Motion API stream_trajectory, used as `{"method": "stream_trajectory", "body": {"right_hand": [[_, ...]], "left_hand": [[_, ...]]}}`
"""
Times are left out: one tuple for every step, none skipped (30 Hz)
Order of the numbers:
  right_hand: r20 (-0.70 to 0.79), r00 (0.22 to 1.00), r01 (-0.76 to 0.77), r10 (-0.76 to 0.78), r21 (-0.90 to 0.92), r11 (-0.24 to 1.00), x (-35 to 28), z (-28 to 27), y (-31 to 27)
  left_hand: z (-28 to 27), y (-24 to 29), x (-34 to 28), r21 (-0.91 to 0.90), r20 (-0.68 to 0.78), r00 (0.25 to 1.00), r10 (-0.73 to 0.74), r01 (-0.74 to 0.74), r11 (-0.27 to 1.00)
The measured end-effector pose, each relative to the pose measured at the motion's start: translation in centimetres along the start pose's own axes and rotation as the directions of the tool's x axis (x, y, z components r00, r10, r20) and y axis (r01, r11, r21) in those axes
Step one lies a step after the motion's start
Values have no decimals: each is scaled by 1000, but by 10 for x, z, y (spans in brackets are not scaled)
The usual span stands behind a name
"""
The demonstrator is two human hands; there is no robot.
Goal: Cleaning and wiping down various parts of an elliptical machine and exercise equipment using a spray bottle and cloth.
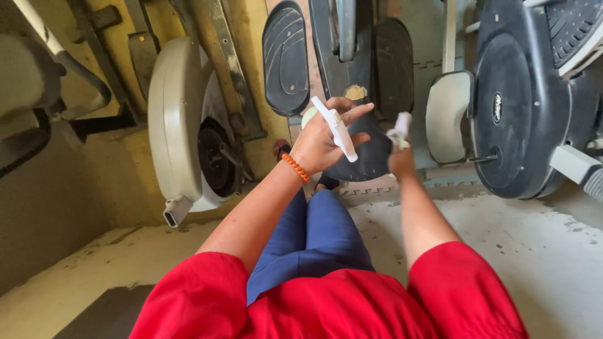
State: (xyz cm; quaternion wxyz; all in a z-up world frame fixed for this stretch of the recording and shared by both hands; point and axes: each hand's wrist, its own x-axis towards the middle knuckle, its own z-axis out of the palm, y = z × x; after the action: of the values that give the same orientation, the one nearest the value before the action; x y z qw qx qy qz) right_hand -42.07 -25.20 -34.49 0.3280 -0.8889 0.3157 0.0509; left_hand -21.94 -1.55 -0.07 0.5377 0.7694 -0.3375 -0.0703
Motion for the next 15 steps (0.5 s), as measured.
{"method": "stream_trajectory", "body": {"right_hand": [[-382,886,335,-263,137,932,-3,-3,-33],[-387,882,340,-270,123,932,0,-5,-70],[-191,950,265,-248,69,962,2,-6,-107],[19,982,188,-188,6,982,-6,-4,-145],[24,983,182,-182,1,983,-7,-4,-148],[92,969,233,-227,-53,971,-14,-2,-154],[163,950,286,-268,-101,953,-21,0,-160],[158,954,272,-255,-103,957,-40,-20,-147],[203,870,490,-450,-242,837,-60,-40,-136],[266,732,679,-627,-365,637,-63,-58,-130],[248,731,677,-635,-374,634,-63,-69,-108],[433,722,686,-540,-339,644,-71,-79,-86],[602,676,687,-425,-308,658,-80,-89,-63],[607,669,693,-429,-302,655,-71,-88,-70],[610,689,671,-392,-331,663,-63,-87,-76]], "left_hand": [[2,0,0,-6,3,1000,6,-6,1000],[4,-1,1,-15,-5,1000,14,-14,1000],[6,-3,2,-17,-4,1000,10,-10,1000],[7,-1,-3,-17,6,1000,-7,7,1000],[11,-4,0,-24,8,1000,-12,13,1000],[13,-6,-2,-18,7,1000,-11,11,1000],[14,-7,-2,-12,6,1000,-10,10,1000],[13,-4,-6,-20,18,1000,-8,8,1000],[11,0,-9,-12,28,999,-29,29,999],[7,-2,-3,8,22,999,-32,31,999],[3,-1,2,13,20,1000,-11,10,1000],[-3,3,0,-8,14,1000,-27,27,1000],[-8,7,-3,-30,8,999,-43,43,999],[-11,8,-3,-25,2,999,-50,50,998],[-13,10,-3,-17,-8,999,-49,49,999]]}}
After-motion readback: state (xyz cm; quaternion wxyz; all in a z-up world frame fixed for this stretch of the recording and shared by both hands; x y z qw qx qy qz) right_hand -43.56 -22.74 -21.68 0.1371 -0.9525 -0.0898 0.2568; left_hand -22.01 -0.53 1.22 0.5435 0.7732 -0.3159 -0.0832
